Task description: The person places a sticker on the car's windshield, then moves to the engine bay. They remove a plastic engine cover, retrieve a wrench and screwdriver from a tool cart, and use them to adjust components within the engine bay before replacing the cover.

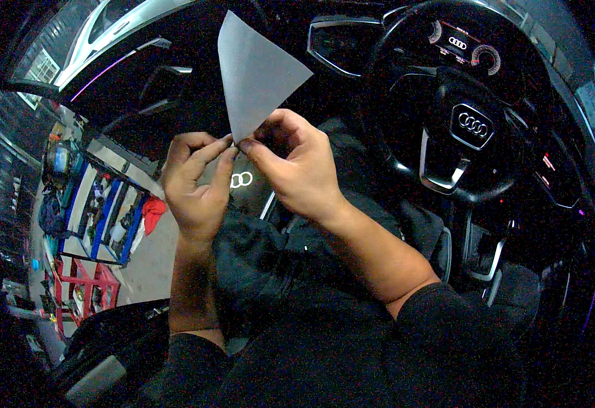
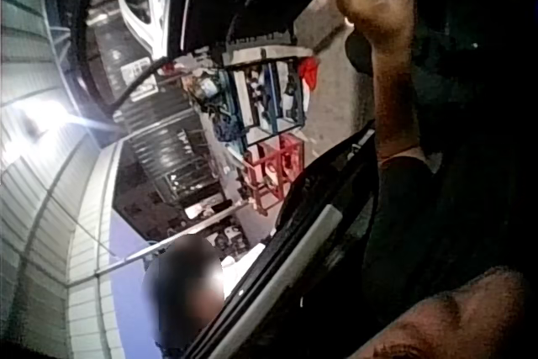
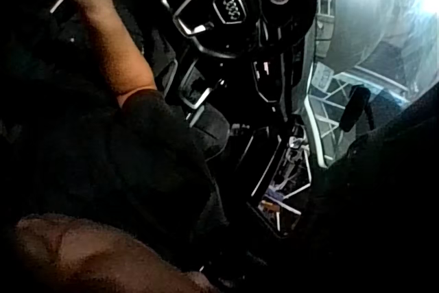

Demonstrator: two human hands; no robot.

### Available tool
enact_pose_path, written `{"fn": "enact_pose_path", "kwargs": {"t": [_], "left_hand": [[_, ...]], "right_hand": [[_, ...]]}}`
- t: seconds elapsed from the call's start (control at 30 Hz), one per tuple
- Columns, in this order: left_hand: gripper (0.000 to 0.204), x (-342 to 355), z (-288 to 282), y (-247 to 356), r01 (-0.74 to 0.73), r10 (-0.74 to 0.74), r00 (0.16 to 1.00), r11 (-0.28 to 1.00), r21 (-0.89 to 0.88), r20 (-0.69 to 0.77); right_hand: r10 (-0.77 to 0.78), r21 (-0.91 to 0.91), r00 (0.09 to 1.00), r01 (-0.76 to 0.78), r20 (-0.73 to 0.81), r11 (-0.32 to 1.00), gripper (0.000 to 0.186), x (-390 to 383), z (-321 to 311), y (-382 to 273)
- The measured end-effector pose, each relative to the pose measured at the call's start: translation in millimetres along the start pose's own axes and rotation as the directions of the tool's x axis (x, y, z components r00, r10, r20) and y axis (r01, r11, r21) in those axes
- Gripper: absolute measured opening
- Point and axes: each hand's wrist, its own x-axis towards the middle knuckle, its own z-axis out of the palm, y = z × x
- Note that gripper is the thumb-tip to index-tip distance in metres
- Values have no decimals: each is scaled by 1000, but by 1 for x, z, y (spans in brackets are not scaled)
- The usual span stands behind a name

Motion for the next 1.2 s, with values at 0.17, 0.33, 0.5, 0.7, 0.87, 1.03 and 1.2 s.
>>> {"fn": "enact_pose_path", "kwargs": {"t": [0.17,0.33,0.5,0.7,0.87,1.03,1.2], "left_hand": [[22,-1,1,-2,-92,91,996,991,94,17],[23,1,3,0,-91,90,996,990,108,12],[23,-1,5,2,-71,75,997,989,128,-21],[18,-4,6,5,-21,24,999,992,125,-22],[15,-5,6,3,97,-97,995,995,-23,0],[8,-3,-2,-2,264,-256,962,961,-84,98],[6,-6,-9,-27,560,-467,827,732,-389,312]], "right_hand": [[-24,-69,1000,23,-9,997,15,-2,-2,-7],[-50,-172,998,44,-27,984,13,-4,-1,-11],[-20,-179,999,12,-48,984,14,-8,1,-8],[-21,-128,998,12,-67,992,17,-9,1,-5],[-42,-114,996,32,-81,993,28,-7,-3,0],[-43,-50,981,34,-189,998,33,-6,-3,7],[-88,-183,988,64,-124,981,17,-1,-17,27]]}}
